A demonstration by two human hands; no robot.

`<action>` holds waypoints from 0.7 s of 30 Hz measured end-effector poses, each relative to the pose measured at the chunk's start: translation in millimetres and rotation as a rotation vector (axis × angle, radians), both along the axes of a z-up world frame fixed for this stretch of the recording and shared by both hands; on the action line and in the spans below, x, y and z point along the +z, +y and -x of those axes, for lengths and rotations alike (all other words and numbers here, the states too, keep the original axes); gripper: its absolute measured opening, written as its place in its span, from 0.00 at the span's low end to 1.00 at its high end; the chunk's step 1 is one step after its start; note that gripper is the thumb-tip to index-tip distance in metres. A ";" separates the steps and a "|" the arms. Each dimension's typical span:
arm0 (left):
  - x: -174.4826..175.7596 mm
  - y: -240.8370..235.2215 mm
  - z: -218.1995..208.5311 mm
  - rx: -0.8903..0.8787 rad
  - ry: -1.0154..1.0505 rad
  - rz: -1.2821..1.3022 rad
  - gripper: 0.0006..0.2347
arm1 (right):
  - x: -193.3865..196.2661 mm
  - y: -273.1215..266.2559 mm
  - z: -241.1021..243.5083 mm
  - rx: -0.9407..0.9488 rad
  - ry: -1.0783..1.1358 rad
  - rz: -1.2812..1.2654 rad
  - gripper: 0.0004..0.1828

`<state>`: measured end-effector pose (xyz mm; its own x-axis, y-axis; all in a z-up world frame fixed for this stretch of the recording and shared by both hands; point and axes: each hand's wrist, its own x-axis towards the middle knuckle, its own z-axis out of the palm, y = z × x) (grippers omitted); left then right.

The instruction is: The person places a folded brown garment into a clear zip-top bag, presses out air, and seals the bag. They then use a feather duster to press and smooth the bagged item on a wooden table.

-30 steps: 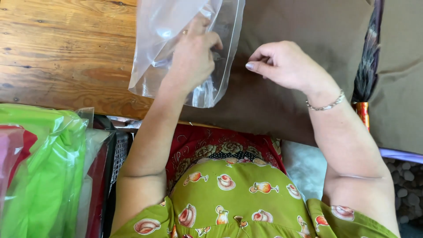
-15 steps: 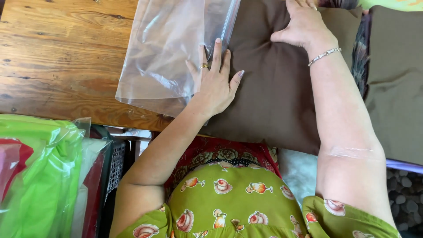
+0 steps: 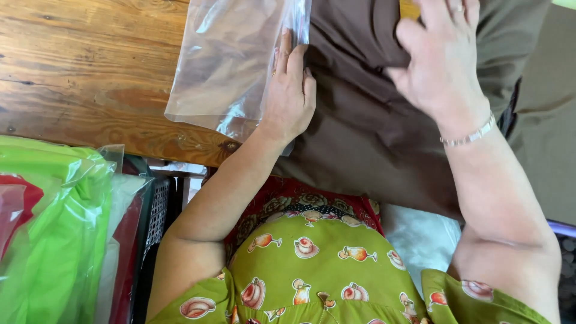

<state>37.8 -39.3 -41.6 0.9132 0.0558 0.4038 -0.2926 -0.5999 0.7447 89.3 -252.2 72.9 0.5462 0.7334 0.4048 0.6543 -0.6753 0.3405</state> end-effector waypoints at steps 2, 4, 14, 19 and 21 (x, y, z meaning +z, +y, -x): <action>5.5 3.1 0.6 -0.012 0.047 0.050 0.16 | 1.1 3.5 40.7 0.035 0.005 0.039 0.28; 1.6 5.2 -3.4 -0.026 0.092 0.100 0.17 | 1.0 9.4 77.5 0.069 0.008 0.078 0.34; -18.4 17.4 -26.0 0.095 -0.029 0.116 0.11 | -32.9 3.5 112.9 -0.128 0.323 0.072 0.41; -3.0 23.5 -20.9 0.121 0.119 -0.011 0.10 | -44.8 -19.4 85.1 -0.061 0.158 -0.007 0.17; -3.0 24.7 -24.2 0.145 0.276 0.020 0.14 | -43.2 -29.7 76.1 -0.084 0.357 -0.140 0.12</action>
